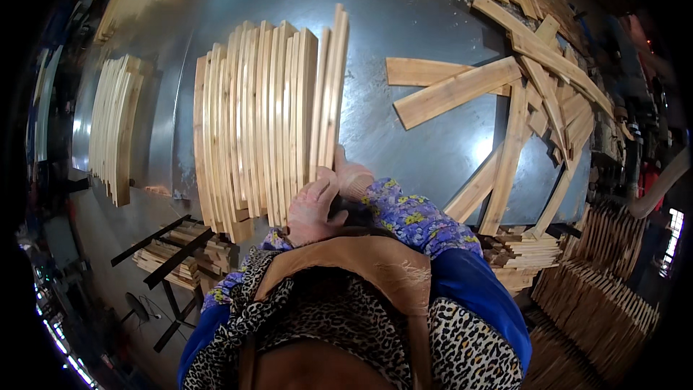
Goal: The person sorts and stacks thin wooden planks on a large metal table. They pick up individual planks from a scattered pile, align them, and place them into a neat stack. The person occasionally moves the stack to a different location on the table.
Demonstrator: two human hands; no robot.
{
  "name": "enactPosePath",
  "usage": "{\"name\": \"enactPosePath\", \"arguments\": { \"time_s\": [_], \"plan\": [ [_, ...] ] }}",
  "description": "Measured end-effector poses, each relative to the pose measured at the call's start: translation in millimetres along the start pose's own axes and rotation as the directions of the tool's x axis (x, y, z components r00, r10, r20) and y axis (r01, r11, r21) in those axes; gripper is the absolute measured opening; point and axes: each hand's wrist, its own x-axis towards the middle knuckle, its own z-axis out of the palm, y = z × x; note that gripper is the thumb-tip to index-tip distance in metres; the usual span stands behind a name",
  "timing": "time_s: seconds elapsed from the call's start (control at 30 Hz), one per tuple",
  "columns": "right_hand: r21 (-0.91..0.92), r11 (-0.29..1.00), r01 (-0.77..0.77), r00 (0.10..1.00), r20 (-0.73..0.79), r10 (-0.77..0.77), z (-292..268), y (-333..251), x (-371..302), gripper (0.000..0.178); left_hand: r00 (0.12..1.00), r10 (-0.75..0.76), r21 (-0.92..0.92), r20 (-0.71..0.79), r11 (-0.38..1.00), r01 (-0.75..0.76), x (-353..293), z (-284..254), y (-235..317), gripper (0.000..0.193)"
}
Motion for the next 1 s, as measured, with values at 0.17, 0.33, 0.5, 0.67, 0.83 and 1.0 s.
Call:
{"name": "enactPosePath", "arguments": {
  "time_s": [0.17,0.33,0.5,0.67,0.83,1.0],
  "plan": [
    [0.201,0.878,0.435,0.896,-0.197,-0.398,8.7,0.8,-6.5,0.052,0.873,0.412,-0.124,-0.259,0.883,-0.454,11.5,41.6,8.6,0.048],
    [-0.365,0.874,0.322,0.82,-0.353,-0.45,-45.8,98.8,-41.6,0.06,0.973,0.194,-0.13,0.123,0.975,-0.178,66.2,67.7,64.9,0.042],
    [-0.196,0.799,-0.568,0.578,-0.786,0.218,-157.5,235.9,-126.3,0.092,0.999,0.029,0.05,0.039,0.998,-0.031,164.3,120.5,94.1,0.065],
    [0.177,0.796,-0.579,0.408,-0.782,0.471,-153.4,406.2,-188.9,0.106,0.994,0.014,0.46,0.107,0.886,-0.062,290.7,173.7,132.3,0.105],
    [0.272,0.859,-0.434,0.528,-0.696,0.487,-154.9,418.0,-213.1,0.109,0.969,-0.096,0.521,0.227,0.853,-0.037,382.1,138.0,112.5,0.109],
    [0.738,0.516,0.436,0.612,-0.663,0.431,-127.9,478.8,-221.4,0.108,0.931,-0.223,0.618,0.289,0.786,-0.004,384.3,104.4,117.3,0.092]
  ]
}}
